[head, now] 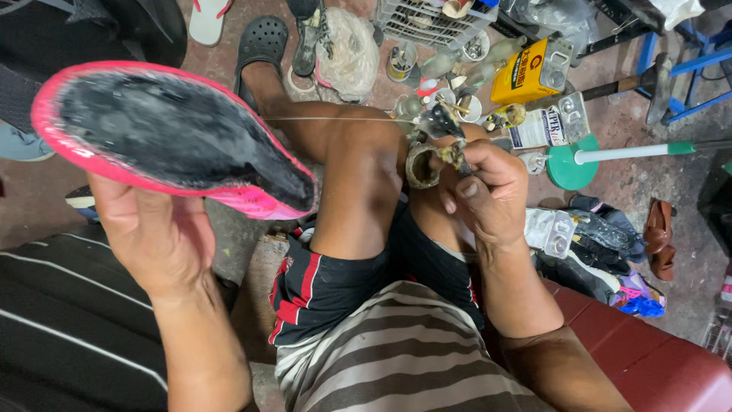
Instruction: The person applies a dark adhesive to the sole of a pink shoe using a small brush. They repeatedly dip the brush into a jar of glue and spread the adhesive along the edges and center of the sole.
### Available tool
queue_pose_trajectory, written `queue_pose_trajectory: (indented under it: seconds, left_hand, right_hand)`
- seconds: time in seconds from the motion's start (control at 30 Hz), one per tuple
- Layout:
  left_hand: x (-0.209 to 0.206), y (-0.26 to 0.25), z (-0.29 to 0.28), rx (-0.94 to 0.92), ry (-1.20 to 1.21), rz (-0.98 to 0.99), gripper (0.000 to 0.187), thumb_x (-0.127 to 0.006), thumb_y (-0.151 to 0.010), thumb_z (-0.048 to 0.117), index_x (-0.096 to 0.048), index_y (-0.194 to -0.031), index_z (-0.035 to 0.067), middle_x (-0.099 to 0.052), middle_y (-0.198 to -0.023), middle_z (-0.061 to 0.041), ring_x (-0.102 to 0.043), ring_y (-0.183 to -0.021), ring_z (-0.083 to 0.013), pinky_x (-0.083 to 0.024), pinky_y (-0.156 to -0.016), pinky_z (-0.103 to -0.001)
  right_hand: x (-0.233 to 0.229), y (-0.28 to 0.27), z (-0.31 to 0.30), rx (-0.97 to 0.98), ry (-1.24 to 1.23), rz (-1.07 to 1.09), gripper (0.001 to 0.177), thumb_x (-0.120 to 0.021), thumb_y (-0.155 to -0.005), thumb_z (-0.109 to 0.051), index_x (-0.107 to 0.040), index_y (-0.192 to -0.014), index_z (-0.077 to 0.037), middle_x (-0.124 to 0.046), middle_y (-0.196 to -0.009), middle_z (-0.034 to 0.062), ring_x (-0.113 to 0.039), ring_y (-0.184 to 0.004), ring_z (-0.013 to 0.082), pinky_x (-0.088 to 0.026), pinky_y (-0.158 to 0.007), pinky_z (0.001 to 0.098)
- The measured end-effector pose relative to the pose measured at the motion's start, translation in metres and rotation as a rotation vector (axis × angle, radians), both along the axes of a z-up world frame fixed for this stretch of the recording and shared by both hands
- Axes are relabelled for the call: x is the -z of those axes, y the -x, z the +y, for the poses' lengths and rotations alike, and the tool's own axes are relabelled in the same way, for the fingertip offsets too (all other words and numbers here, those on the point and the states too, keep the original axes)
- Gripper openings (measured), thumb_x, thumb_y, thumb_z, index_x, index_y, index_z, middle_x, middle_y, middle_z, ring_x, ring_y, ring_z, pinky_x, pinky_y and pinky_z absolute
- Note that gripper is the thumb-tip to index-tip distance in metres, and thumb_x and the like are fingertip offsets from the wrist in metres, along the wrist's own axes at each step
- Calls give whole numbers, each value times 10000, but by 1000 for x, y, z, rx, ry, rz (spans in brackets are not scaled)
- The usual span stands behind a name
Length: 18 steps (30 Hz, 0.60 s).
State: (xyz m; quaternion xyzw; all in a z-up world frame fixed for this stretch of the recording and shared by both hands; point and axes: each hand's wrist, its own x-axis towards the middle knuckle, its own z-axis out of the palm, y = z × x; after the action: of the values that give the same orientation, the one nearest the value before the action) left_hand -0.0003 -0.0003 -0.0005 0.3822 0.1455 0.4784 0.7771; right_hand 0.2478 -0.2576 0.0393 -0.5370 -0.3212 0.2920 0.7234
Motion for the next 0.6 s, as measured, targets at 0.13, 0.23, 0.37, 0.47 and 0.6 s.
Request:
queue_pose_trajectory:
  seconds: [0.13, 0.23, 0.37, 0.47, 0.6]
  left_hand:
    - [0, -3, 1, 53, 118, -163, 361, -684, -1171, 95, -529, -1494, 52, -588, -1406, -72, -560, -1315, -207, -421, -1215, -396]
    - [3, -5, -1, 115, 208, -249, 336, -655, -1165, 120, -547, -1473, 36, -608, -1440, -86, -554, -1336, -225, -396, -1234, -437]
    - [8, -13, -6, 131, 282, -340, 320, -630, -1164, 129, -561, -1463, 36, -604, -1482, -80, -536, -1369, -224, -365, -1264, -456]
    - [7, -20, -13, 142, 338, -410, 340, -630, -1129, 130, -559, -1450, 42, -596, -1491, -81, -530, -1395, -236, -353, -1276, -477]
    - [2, -29, -18, 126, 338, -402, 368, -628, -1105, 109, -555, -1456, 31, -596, -1481, -94, -540, -1430, -250, -343, -1269, -486]
  right_hand:
    - [4, 17, -2, 34, -65, 88, 505, -719, -1008, -441, -593, -1151, 27, -595, -913, 90, -463, -621, 94, -439, -543, 263]
    - [10, 28, 1, 106, -110, 123, 485, -629, -1053, -488, -538, -1112, -15, -504, -826, 49, -410, -592, 106, -421, -528, 264]
    - [20, 31, 13, 122, -146, 80, 503, -516, -1119, -544, -435, -936, -82, -440, -776, 51, -380, -603, 132, -423, -553, 278]
    - [27, 33, 25, 243, -138, 143, 471, -485, -1098, -545, -397, -953, -106, -457, -845, 79, -416, -651, 156, -429, -551, 288]
    - [21, 32, 25, 236, -154, 97, 456, -485, -1093, -543, -404, -1004, -103, -467, -869, 86, -438, -636, 132, -420, -522, 268]
